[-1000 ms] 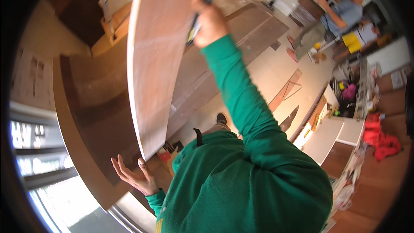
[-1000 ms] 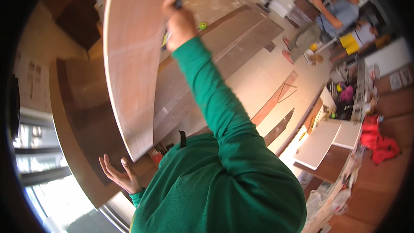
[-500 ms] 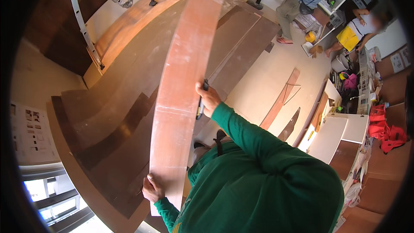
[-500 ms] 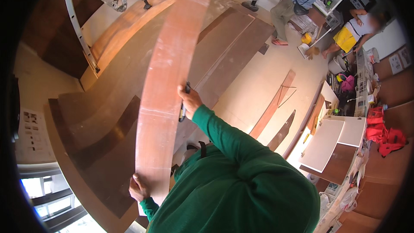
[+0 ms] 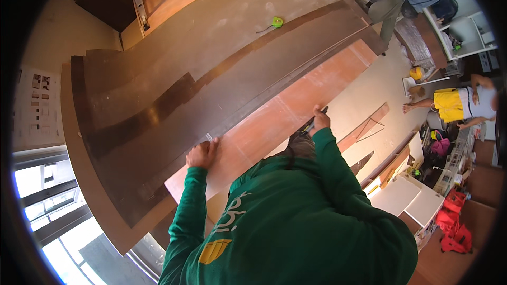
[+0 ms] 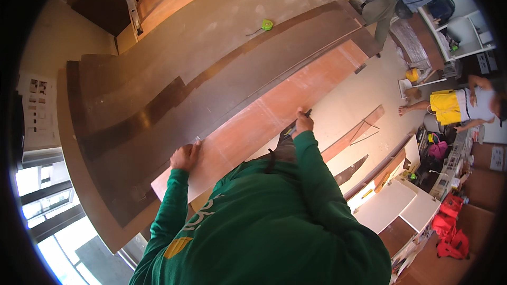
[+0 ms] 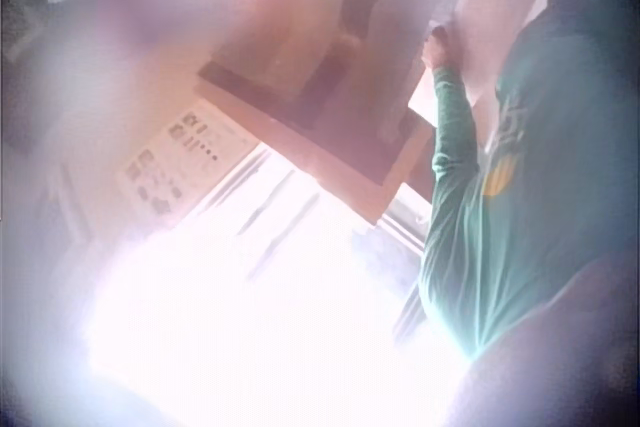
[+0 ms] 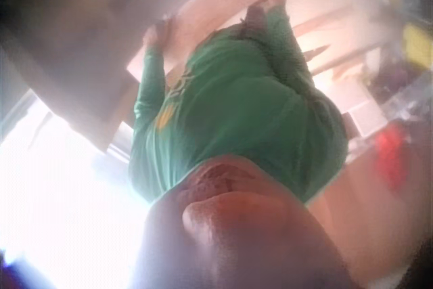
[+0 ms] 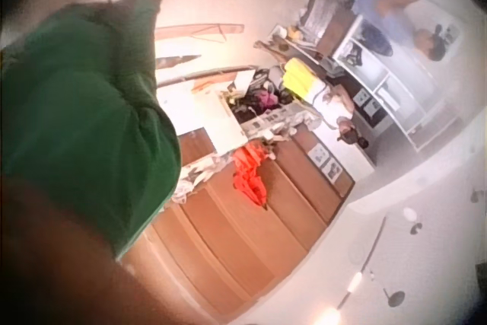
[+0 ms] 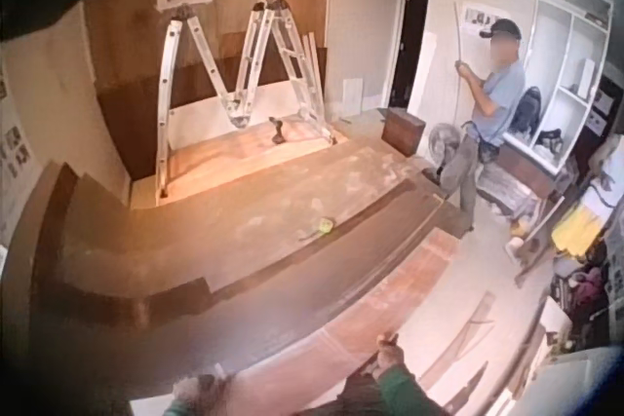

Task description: The person measures a large sheet of particle board using a tape measure and marks specific points with a pencil. They then use a utility knife to score the board along the marked lines. The person is standing on a ladder during the process.

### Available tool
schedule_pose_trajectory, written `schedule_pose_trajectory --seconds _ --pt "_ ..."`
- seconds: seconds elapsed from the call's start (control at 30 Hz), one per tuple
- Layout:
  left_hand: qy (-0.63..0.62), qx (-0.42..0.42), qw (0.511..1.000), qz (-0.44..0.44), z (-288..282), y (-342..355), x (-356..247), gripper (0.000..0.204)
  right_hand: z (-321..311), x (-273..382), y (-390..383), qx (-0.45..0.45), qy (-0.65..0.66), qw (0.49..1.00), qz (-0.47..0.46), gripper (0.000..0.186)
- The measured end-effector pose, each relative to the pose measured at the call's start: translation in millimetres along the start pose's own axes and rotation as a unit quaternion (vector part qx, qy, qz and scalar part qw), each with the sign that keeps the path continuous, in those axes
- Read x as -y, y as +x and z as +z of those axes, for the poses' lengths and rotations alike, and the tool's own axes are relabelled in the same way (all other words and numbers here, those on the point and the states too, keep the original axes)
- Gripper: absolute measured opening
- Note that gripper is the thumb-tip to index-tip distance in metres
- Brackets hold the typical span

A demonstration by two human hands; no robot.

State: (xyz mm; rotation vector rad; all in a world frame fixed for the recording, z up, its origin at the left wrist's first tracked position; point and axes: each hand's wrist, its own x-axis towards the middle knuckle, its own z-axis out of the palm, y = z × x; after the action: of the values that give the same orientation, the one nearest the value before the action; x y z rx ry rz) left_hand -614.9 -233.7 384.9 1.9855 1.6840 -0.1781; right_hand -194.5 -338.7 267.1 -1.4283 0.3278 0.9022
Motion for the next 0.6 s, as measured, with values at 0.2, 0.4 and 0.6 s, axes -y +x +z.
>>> schedule_pose_trajectory --seconds 0.2,0.4,0.6 --pt "0.011 0.052 0.999 -0.001 63 77 -119 0.063 -64 44 110 -0.037 0.004 0.998 0.041 0.037" --pt "-0.020 0.121 0.992 -0.033 138 146 -183 0.059 -99 56 221 -0.076 0.007 0.996 0.036 0.038" --pt "-0.162 0.100 0.977 -0.093 228 233 -189 0.058 -99 41 302 -0.071 -0.006 0.996 0.054 0.049"
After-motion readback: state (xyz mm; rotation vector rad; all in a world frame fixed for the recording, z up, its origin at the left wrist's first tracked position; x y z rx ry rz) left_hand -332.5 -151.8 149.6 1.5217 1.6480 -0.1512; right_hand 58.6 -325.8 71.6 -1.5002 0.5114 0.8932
